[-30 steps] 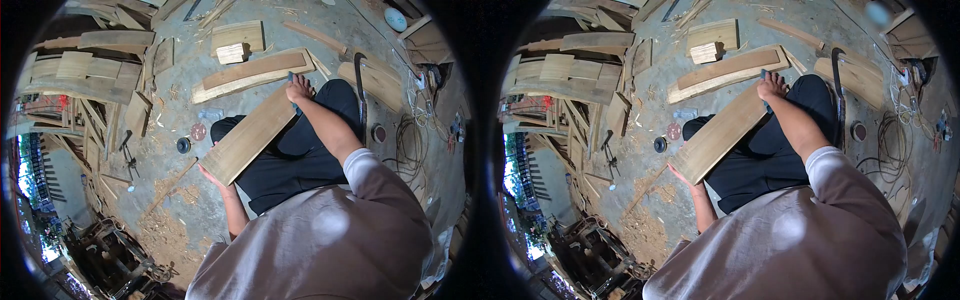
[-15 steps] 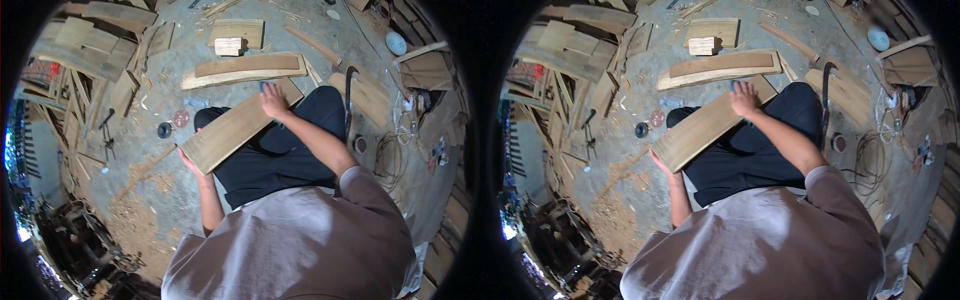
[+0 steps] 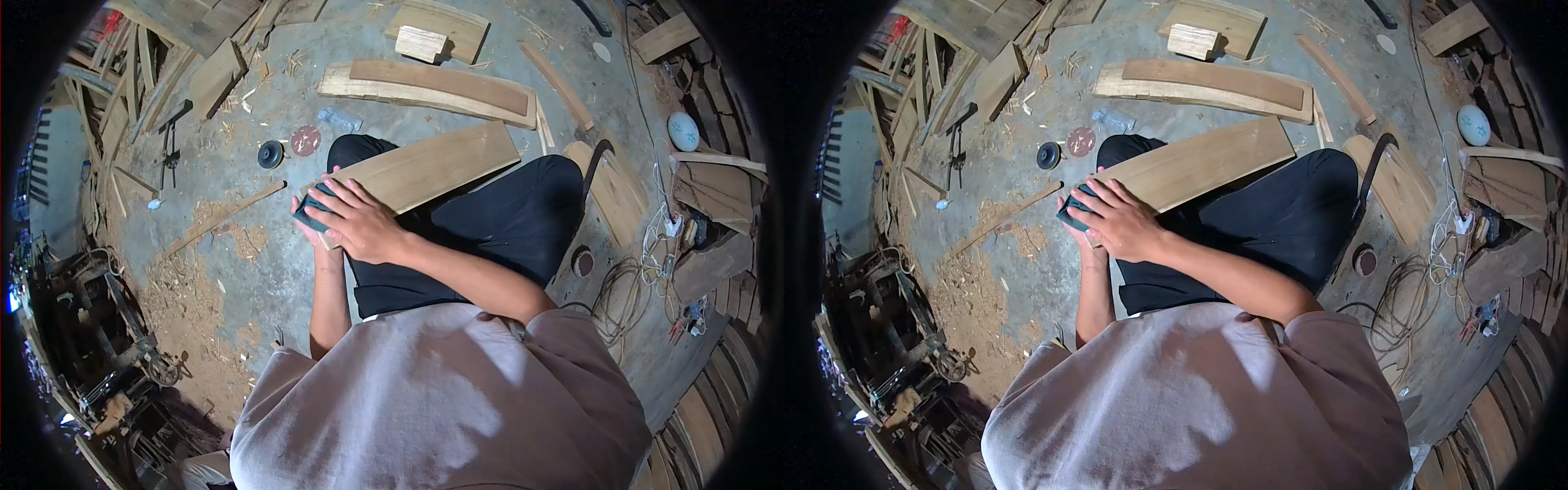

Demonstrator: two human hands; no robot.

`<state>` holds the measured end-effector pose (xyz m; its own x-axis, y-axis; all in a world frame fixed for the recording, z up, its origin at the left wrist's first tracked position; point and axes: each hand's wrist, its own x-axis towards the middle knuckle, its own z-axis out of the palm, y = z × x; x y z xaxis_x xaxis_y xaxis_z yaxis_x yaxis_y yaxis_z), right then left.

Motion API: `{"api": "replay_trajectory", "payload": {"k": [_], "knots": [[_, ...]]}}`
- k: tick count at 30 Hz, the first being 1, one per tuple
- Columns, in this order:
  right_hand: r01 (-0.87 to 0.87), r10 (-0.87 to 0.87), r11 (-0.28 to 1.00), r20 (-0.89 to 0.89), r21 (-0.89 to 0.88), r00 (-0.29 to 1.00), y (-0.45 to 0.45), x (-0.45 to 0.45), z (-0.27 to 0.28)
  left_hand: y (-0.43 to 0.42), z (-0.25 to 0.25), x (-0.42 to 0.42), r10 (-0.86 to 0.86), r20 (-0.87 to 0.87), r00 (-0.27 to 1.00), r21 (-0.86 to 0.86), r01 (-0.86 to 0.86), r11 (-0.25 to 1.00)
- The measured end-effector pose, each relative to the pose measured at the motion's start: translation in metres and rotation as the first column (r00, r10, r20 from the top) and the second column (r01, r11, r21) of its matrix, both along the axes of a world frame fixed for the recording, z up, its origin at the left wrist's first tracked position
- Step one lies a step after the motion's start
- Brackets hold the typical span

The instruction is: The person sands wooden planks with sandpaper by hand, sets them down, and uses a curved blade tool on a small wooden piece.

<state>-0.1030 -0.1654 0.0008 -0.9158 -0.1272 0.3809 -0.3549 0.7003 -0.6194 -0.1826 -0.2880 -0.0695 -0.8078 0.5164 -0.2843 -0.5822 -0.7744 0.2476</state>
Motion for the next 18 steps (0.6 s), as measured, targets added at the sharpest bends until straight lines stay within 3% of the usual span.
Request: {"api": "replay_trajectory", "payload": {"k": [5,11,15,18], "knots": [[0.142,-0.143,0.99,0.097,0.013,0.985,0.039,0.006,-0.019,-0.001,-0.015,-0.002,-0.006,-0.367,0.93,-0.123,-0.042,0.992],[0.486,-0.492,0.869,0.256,0.093,0.832,0.108,0.019,-0.066,-0.003,-0.022,-0.002,0.039,-0.271,0.962,-0.056,-0.056,0.997],[0.816,-0.819,0.549,0.315,0.182,0.48,0.146,0.024,-0.112,-0.006,-0.027,-0.006,0.033,-0.27,0.962,-0.086,-0.058,0.995],[0.871,-0.845,0.442,0.425,0.215,0.324,0.162,0.022,-0.127,-0.007,-0.028,-0.005,0.037,-0.254,0.967,-0.073,-0.057,0.996]]}}
